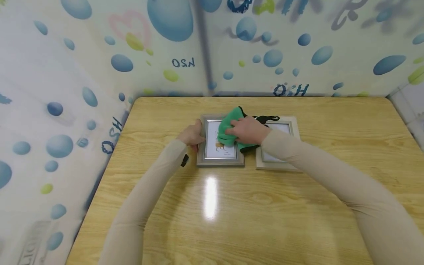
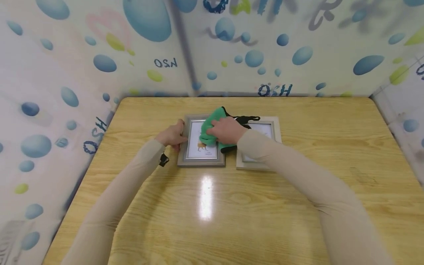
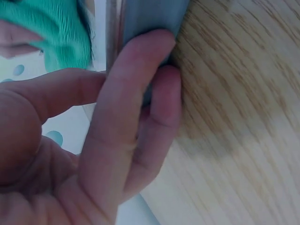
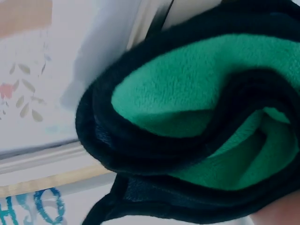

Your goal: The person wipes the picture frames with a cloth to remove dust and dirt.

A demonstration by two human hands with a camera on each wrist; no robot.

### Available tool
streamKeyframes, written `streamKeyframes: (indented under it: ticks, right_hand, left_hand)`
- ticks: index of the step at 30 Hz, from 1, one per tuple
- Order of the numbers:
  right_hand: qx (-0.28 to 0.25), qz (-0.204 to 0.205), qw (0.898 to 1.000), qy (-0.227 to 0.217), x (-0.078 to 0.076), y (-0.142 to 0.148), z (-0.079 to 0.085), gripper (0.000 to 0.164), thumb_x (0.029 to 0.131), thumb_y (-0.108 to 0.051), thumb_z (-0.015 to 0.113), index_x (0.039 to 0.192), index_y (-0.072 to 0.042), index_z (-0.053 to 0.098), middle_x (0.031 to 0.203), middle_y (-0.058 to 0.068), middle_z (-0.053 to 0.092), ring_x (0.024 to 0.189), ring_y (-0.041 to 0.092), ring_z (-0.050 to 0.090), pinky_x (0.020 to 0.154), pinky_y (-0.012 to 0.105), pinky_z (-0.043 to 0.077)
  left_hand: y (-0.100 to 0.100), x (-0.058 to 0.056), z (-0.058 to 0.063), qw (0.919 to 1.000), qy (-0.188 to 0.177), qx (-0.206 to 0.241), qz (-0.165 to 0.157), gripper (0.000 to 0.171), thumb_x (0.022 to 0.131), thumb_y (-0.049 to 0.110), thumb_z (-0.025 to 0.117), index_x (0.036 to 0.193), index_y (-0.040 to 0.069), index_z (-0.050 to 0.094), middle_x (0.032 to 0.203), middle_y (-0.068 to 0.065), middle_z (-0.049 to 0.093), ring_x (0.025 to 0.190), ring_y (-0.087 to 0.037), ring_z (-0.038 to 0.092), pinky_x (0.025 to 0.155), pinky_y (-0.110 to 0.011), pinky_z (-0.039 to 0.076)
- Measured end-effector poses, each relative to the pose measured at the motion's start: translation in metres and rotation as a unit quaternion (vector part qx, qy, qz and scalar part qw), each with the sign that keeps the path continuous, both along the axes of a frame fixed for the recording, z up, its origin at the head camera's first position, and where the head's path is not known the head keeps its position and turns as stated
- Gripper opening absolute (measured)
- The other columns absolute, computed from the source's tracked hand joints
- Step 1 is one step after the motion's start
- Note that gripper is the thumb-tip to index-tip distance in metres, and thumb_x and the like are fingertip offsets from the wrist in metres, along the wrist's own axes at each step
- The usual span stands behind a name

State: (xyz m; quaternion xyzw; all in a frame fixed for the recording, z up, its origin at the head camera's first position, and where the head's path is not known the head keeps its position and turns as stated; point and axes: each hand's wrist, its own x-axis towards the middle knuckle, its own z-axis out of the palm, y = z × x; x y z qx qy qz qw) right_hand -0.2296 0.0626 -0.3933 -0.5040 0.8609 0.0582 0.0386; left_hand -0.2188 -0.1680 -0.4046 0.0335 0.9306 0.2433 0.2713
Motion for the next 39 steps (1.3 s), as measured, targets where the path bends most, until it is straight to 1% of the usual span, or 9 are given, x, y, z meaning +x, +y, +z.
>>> streamKeyframes:
  ticks: [5, 10, 17, 20, 23, 27, 32, 35, 39]
  right_hand:
    - [-0.009, 0.037, 0.999, 0.004, 0.024, -0.003, 0.004, 0.025, 0.089, -0.018, 0.07, 0.113, -0.015, 0.067, 0.096, 0.011, 0.062, 0.077, 0.029, 0.061, 0.06, 0.042, 0.053]
    - [-0.013, 0.081, 0.997, 0.007, 0.043, -0.002, 0.005, 0.026, 0.087, -0.02, 0.072, 0.111, -0.014, 0.065, 0.091, 0.009, 0.061, 0.072, 0.026, 0.059, 0.055, 0.039, 0.052]
    - [-0.027, 0.114, 0.993, -0.022, 0.051, 0.004, 0.007, 0.032, 0.086, -0.026, 0.075, 0.114, -0.016, 0.064, 0.091, 0.006, 0.061, 0.074, 0.024, 0.06, 0.058, 0.039, 0.053]
    - [-0.031, 0.106, 0.993, -0.033, 0.044, 0.004, 0.007, 0.031, 0.086, -0.025, 0.074, 0.115, -0.017, 0.066, 0.093, 0.006, 0.061, 0.076, 0.024, 0.061, 0.062, 0.04, 0.054]
    - [-0.029, 0.08, 0.995, -0.043, 0.029, 0.002, 0.003, 0.031, 0.088, -0.023, 0.073, 0.118, -0.017, 0.066, 0.095, 0.007, 0.062, 0.077, 0.024, 0.061, 0.063, 0.041, 0.054]
    - [-0.02, 0.016, 0.999, -0.048, 0.003, 0.0, 0.001, 0.036, 0.09, -0.024, 0.071, 0.125, -0.017, 0.064, 0.102, 0.01, 0.062, 0.082, 0.027, 0.063, 0.065, 0.043, 0.055]
    - [-0.009, -0.057, 0.997, -0.047, -0.022, -0.001, 0.001, 0.043, 0.092, -0.026, 0.068, 0.132, -0.017, 0.058, 0.114, 0.013, 0.06, 0.096, 0.031, 0.062, 0.074, 0.048, 0.054]
    - [-0.009, -0.075, 0.996, -0.045, -0.03, 0.0, 0.001, 0.043, 0.092, -0.026, 0.068, 0.132, -0.016, 0.057, 0.118, 0.015, 0.059, 0.1, 0.033, 0.06, 0.077, 0.05, 0.053]
    - [-0.013, -0.067, 0.997, -0.035, -0.029, 0.002, 0.001, 0.041, 0.093, -0.024, 0.067, 0.131, -0.016, 0.058, 0.114, 0.016, 0.059, 0.094, 0.034, 0.061, 0.073, 0.05, 0.054]
  left_hand:
    - [-0.001, 0.001, 0.003, 0.9999, 0.002, -0.01, -0.001, 0.049, 0.096, 0.004, 0.057, 0.13, -0.003, 0.023, 0.104, -0.039, 0.058, 0.051, -0.025, 0.065, 0.049, -0.029, 0.054]
    - [-0.002, 0.001, 0.005, 0.9997, -0.002, -0.023, 0.008, 0.049, 0.096, 0.005, 0.056, 0.131, -0.002, 0.023, 0.106, -0.038, 0.058, 0.052, -0.025, 0.066, 0.05, -0.029, 0.054]
    - [-0.003, 0.001, 0.005, 0.9992, -0.012, -0.037, 0.005, 0.05, 0.097, 0.008, 0.055, 0.133, -0.001, 0.022, 0.108, -0.038, 0.057, 0.053, -0.024, 0.066, 0.052, -0.029, 0.054]
    - [-0.004, 0.002, 0.007, 0.9993, -0.012, -0.035, 0.003, 0.049, 0.097, 0.008, 0.055, 0.132, 0.0, 0.022, 0.108, -0.038, 0.057, 0.055, -0.025, 0.067, 0.054, -0.03, 0.054]
    - [-0.005, 0.003, 0.01, 0.9995, -0.011, -0.029, 0.0, 0.048, 0.097, 0.008, 0.055, 0.131, 0.0, 0.022, 0.109, -0.039, 0.057, 0.057, -0.025, 0.068, 0.059, -0.031, 0.055]
    - [-0.006, 0.003, 0.01, 0.9999, -0.011, -0.012, -0.001, 0.047, 0.097, 0.008, 0.055, 0.13, 0.0, 0.023, 0.112, -0.041, 0.055, 0.059, -0.027, 0.068, 0.064, -0.032, 0.055]
    - [-0.004, 0.001, 0.006, 0.9998, -0.018, 0.003, 0.003, 0.046, 0.096, 0.007, 0.056, 0.13, 0.001, 0.024, 0.113, -0.041, 0.054, 0.057, -0.027, 0.068, 0.057, -0.032, 0.056]
    - [-0.002, 0.0, 0.003, 0.9997, -0.022, 0.004, 0.006, 0.046, 0.097, 0.007, 0.056, 0.13, 0.002, 0.025, 0.114, -0.04, 0.054, 0.055, -0.025, 0.067, 0.053, -0.031, 0.055]
    - [0.0, -0.002, 0.0, 0.9998, -0.018, -0.001, 0.013, 0.044, 0.097, 0.007, 0.056, 0.129, 0.002, 0.026, 0.114, -0.038, 0.054, 0.054, -0.024, 0.066, 0.052, -0.03, 0.055]
